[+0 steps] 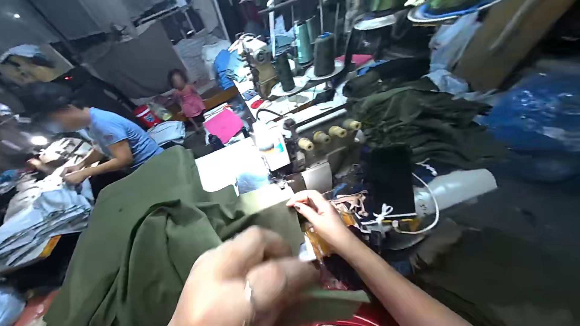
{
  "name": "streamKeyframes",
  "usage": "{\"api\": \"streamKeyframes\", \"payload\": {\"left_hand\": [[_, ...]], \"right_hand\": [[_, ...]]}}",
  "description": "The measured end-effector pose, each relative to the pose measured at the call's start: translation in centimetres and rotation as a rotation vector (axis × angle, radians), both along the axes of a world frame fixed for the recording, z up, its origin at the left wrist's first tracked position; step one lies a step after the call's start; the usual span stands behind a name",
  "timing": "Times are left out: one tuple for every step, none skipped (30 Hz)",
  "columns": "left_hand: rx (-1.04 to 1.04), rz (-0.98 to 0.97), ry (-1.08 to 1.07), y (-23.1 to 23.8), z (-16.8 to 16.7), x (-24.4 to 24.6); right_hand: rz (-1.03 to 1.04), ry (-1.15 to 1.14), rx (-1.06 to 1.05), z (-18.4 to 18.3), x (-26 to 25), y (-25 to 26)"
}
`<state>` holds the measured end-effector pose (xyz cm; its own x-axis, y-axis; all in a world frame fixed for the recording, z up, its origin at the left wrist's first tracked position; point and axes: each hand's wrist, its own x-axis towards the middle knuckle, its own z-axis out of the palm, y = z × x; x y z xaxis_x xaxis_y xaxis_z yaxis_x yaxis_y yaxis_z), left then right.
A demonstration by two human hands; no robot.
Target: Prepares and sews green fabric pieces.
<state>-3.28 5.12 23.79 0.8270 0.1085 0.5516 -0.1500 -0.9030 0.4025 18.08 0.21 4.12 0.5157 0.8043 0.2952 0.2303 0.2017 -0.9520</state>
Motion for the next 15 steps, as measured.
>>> {"api": "streamKeyframes", "payload": {"left_hand": [[0.031,0.028,0.006,1.1,-1.4,1.4],[0.048,0.071,0.012,2.5,-3.2,2.8],[0.047,0.128,0.015,3.9,-5.3,4.3],[0.033,0.201,0.01,5.4,-7.7,5.5],[-0.001,0.275,0.007,6.7,-10.2,6.3],[-0.054,0.339,0.002,7.8,-12.4,6.7],[-0.114,0.389,-0.005,8.5,-14.0,6.9],[-0.158,0.426,-0.019,8.9,-15.1,7.0],[-0.183,0.459,-0.029,9.0,-15.6,7.1],[-0.191,0.489,-0.034,8.9,-15.8,7.2],[-0.194,0.514,-0.032,8.7,-15.8,7.3],[-0.194,0.535,-0.03,8.6,-15.8,7.4],[-0.184,0.543,-0.034,8.6,-15.8,7.4],[-0.172,0.548,-0.036,8.7,-15.9,7.5],[-0.168,0.556,-0.036,8.8,-15.8,7.5]], "right_hand": [[0.062,0.073,-0.025,-0.4,-0.6,0.0],[0.128,0.183,-0.08,-0.7,-1.1,-0.3],[0.174,0.321,-0.142,-1.1,-1.5,-0.6],[0.195,0.464,-0.213,-1.4,-1.8,-1.1],[0.203,0.596,-0.263,-1.5,-2.0,-1.6],[0.202,0.707,-0.294,-1.6,-2.1,-2.1],[0.196,0.789,-0.308,-1.7,-2.1,-2.6],[0.196,0.848,-0.313,-1.7,-2.1,-3.0],[0.202,0.885,-0.316,-1.8,-2.0,-3.4],[0.217,0.902,-0.317,-2.0,-2.0,-3.8],[0.221,0.91,-0.32,-2.1,-2.1,-4.0],[0.223,0.902,-0.323,-2.2,-2.2,-4.1],[0.224,0.88,-0.322,-2.4,-2.4,-4.1],[0.225,0.854,-0.314,-2.6,-2.6,-4.0],[0.226,0.82,-0.308,-2.7,-2.8,-3.8]]}}
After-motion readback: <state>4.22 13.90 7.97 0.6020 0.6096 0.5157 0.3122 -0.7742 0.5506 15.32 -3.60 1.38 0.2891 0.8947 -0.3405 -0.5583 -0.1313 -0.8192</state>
